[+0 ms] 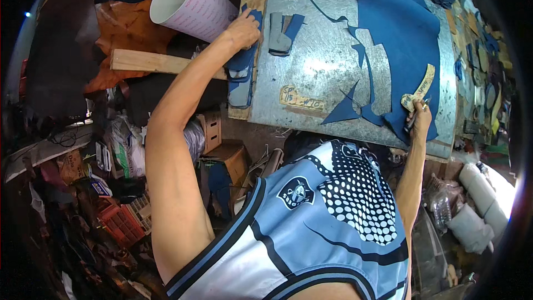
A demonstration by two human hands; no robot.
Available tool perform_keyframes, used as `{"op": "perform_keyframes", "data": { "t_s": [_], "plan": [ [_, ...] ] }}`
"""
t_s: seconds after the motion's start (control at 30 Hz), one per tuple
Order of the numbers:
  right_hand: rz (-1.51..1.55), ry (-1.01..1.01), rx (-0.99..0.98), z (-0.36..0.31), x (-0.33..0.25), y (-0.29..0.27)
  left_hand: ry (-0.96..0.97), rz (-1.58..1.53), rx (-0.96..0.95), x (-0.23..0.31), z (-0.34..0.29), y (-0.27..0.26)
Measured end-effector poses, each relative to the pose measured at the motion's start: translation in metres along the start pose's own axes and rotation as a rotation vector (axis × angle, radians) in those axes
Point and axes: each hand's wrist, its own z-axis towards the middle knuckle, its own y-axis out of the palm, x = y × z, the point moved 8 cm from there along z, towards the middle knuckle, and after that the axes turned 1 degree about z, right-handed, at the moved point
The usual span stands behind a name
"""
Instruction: Using a handheld blade and a template to cut out shoe patterns from a blue leather sheet.
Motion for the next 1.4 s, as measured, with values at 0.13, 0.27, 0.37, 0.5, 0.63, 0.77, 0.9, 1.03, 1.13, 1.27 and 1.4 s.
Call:
{"op": "perform_keyframes", "data": {
  "t_s": [0.13,0.27,0.37,0.5,0.63,0.77,0.9,1.03,1.13,1.27,1.4],
  "plan": [
    [0.003,-0.01,0.002,-0.006,-0.007,-0.002,-0.063,-0.184,0.548,0.016,-0.016,-0.03],
    [-0.052,-0.179,-0.223,-0.065,-0.044,0.043,-0.16,-1.284,0.602,0.104,-0.042,-0.065],
    [-0.016,-0.113,-0.461,-0.11,-0.047,0.127,-0.19,-1.709,0.396,0.18,-0.032,-0.084],
    [0.008,0.049,-0.619,-0.145,-0.049,0.197,-0.183,-2.05,0.527,0.202,-0.024,-0.071],
    [-0.125,-0.06,-0.684,-0.139,-0.068,0.232,-0.378,-1.947,0.606,0.147,-0.054,-0.032],
    [-0.153,0.001,-0.646,-0.145,-0.054,0.212,-0.701,-1.444,0.744,0.029,-0.12,0.008],
    [-0.226,0.028,-0.606,-0.133,-0.019,0.178,-0.852,-1.127,0.669,-0.007,-0.122,0.039],
    [-0.231,0.072,-0.547,-0.134,0.001,0.144,-0.95,-0.876,0.499,0.014,-0.1,0.043],
    [-0.198,0.124,-0.411,-0.141,0.01,0.115,-0.867,-0.932,0.445,0.017,-0.087,0.067],
    [-0.236,0.102,-0.293,-0.147,0.013,0.09,-0.921,-1.126,0.439,0.006,-0.111,0.069],
    [-0.149,0.144,-0.166,-0.163,0.024,0.048,-0.895,-0.665,0.22,0.01,-0.102,0.048]
  ]
}}
